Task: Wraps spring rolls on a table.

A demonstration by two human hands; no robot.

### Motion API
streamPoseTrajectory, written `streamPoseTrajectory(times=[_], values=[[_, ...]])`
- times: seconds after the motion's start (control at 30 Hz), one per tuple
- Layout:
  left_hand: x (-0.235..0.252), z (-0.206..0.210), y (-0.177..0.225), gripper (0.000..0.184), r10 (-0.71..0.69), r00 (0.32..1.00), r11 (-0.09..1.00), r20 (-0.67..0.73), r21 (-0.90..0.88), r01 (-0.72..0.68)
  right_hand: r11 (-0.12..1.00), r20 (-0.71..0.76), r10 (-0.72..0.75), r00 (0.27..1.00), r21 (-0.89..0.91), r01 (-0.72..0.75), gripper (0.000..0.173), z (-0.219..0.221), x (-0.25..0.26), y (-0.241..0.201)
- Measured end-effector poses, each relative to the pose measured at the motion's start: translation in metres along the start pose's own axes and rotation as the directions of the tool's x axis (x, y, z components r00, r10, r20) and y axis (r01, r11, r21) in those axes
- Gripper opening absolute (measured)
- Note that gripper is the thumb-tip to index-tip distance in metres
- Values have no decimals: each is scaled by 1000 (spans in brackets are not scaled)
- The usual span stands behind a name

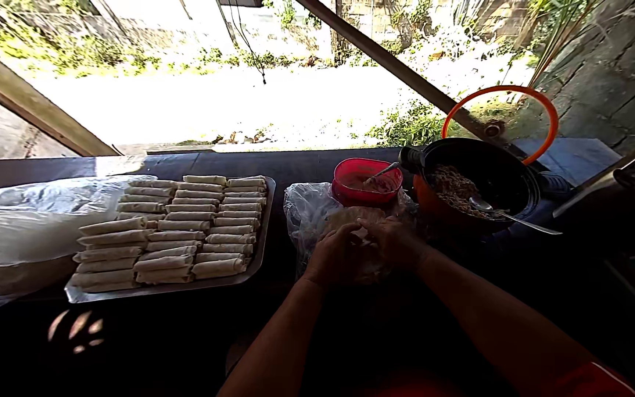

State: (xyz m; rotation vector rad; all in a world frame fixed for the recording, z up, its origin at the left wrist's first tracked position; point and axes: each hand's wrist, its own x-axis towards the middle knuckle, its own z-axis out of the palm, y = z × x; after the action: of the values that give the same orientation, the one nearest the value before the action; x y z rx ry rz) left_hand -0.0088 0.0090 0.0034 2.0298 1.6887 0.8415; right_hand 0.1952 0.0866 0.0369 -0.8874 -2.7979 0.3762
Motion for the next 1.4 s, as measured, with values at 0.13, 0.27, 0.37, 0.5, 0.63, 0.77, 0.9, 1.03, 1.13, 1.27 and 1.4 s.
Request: streamPoseTrajectory(times=[0.13, 0.27, 0.37, 0.5, 0.63, 0.77, 0.9, 1.03, 1.13, 1.27, 1.4], values=[[-1, -1, 0, 66, 9, 999, 1000, 31, -21, -8, 998, 6, 9, 1000, 70, -10, 58, -2, -8, 0], [-1, -2, 0, 71, 0, 998, 997, 61, -71, 4, 989, 16, 20, 1000, 144, -22, 65, -2, -15, 3], [-3, -1, -2, 72, 18, 998, 994, 57, -109, -12, 983, 39, 26, 999, 180, -32, 67, -2, -18, 5], [-4, 0, -3, 70, 37, 998, 994, 57, -108, -30, 980, 60, 35, 998, 192, -46, 67, -3, -22, 7], [-6, -4, -1, 71, 29, 995, 982, 99, -188, -10, 974, 89, 68, 994, 211, -86, 67, -4, -23, 7], [-9, -19, -12, 71, 124, 990, 874, 64, -480, -79, 958, 15, 39, 999, 284, -42, 65, -18, -22, 8], [-19, -26, -19, 66, 67, 992, 874, 109, -485, -6, 963, -46, -2, 999, 269, 15, 60, -20, -18, -5], [-20, -16, -23, 72, 94, 991, 951, 94, -302, -62, 974, 54, -77, 996, 217, 63, 67, -1, -11, -18], [-21, -15, -20, 72, 75, 994, 974, 81, -218, -55, 977, 6, -106, 994, 186, 104, 62, 8, -13, -15], [-21, -16, -19, 74, 50, 994, 977, 94, -212, -29, 976, 11, -92, 996, 199, 88, 60, 5, -16, -7], [-17, -18, -18, 79, 89, 986, 973, 138, -225, -56, 976, -4, -72, 997, 206, 72, 57, 5, -20, -2]])
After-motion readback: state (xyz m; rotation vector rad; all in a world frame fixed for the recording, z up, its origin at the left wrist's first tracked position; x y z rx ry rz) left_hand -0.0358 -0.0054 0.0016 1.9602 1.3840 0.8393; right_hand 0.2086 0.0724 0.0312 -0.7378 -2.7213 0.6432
